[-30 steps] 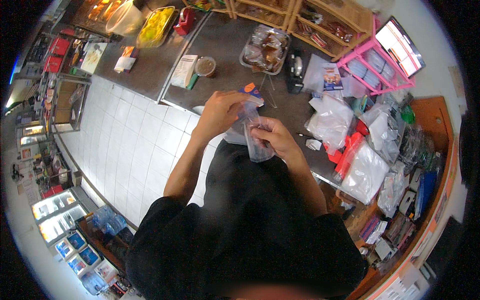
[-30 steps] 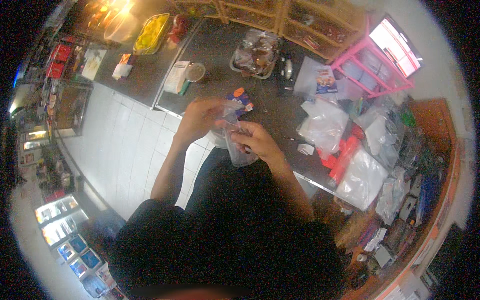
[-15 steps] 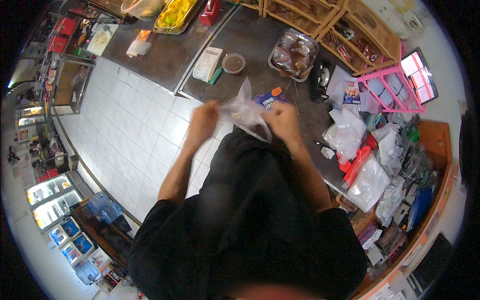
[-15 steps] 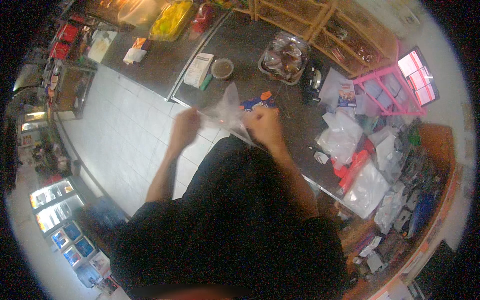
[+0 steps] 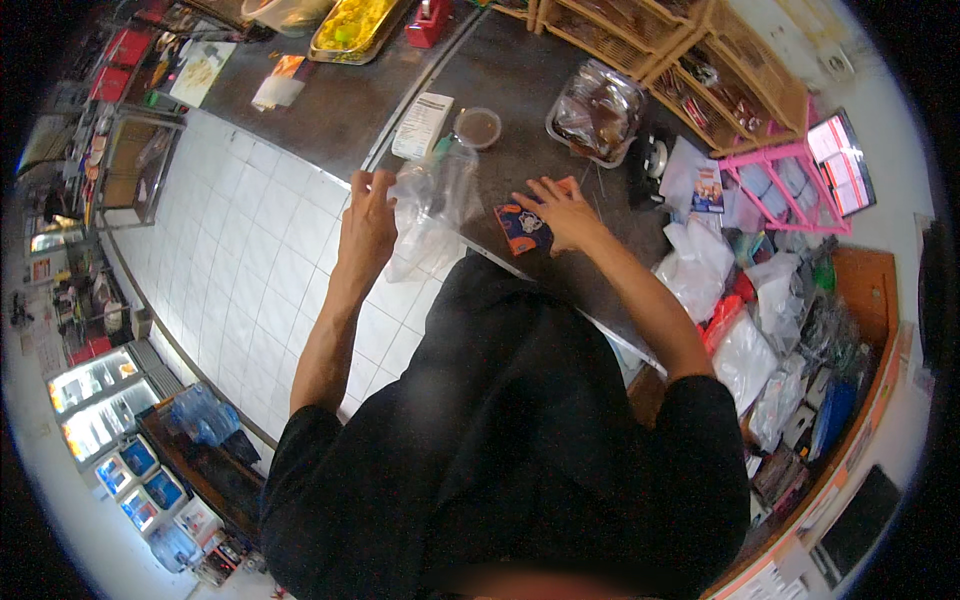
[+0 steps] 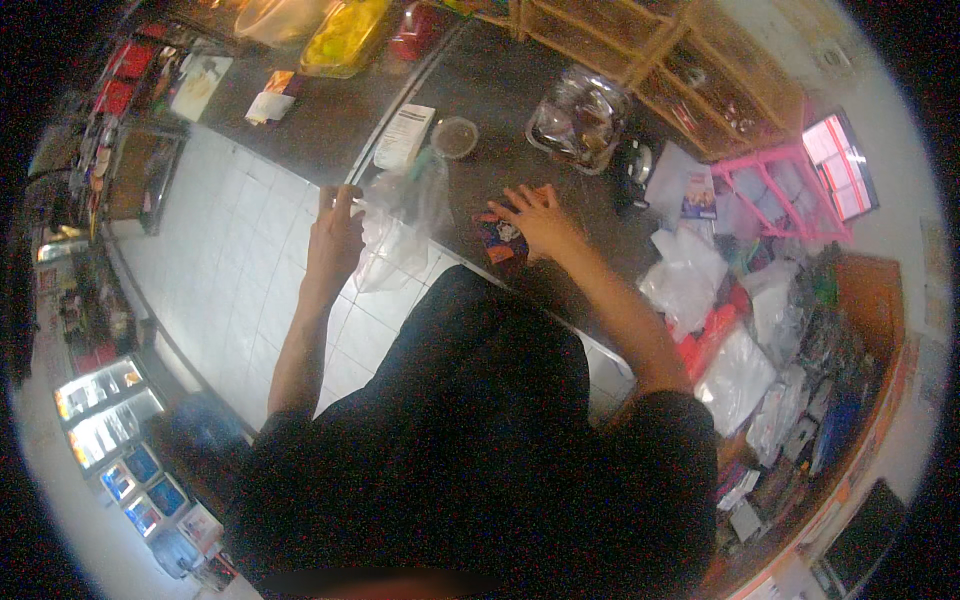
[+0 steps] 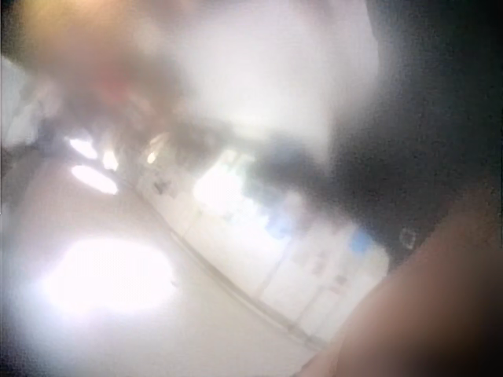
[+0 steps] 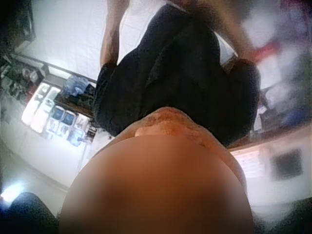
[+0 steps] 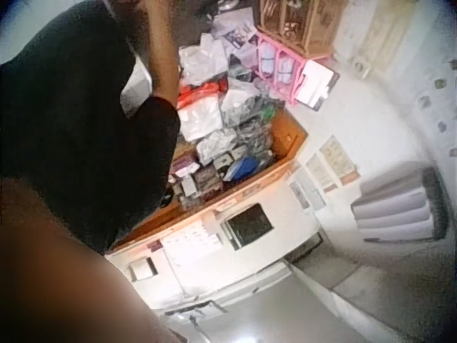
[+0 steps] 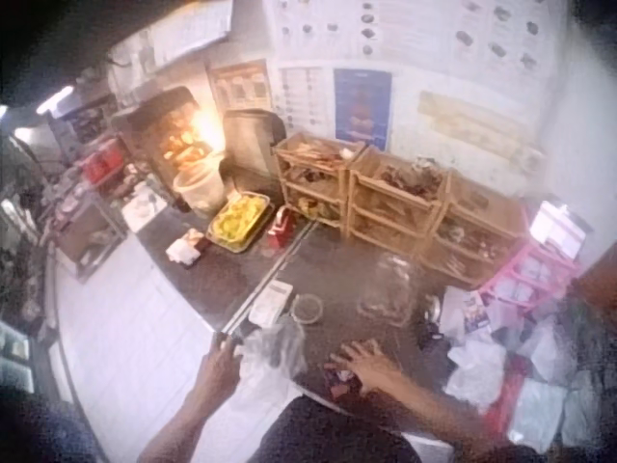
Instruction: The person fills a plastic cup with ice from a bucket, dispenses a dark liquid from a beverage machine, and then places the cup on a counter. They then open a box of cookies, place a cookie into a plastic bag, and seal the bag.
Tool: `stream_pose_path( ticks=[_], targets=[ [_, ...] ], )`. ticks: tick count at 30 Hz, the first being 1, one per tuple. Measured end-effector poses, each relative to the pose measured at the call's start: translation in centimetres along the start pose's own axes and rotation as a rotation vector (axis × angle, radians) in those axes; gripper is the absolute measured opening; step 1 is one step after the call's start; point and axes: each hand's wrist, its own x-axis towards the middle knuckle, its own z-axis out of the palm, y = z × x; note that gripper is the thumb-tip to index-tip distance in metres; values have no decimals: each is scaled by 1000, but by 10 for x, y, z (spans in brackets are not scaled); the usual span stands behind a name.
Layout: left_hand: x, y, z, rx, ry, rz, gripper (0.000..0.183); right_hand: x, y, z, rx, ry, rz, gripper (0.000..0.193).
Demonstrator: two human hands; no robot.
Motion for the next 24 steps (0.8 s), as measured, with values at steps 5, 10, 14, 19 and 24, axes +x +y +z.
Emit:
stream_pose_path(
  ticks=[5,10,14,19,24],
  targets=[
    [25,31,42,329,-112,416,17,16,9,50,-44,-12,82,131],
    [31,86,82,-150,-185,383,25,-66,32,-2,430,235,512,118],
    [30,120,94,-936,-442,-43,20,-141,35,-111,504,675,396,116],
    [32,139,94,-1616,-762,-118,35,-144,-5,-159,705,1056,109,119],
    [36,137,96,-1519,-490,-307,47,-134,-22,-95,732,750,128,119]
  ],
)
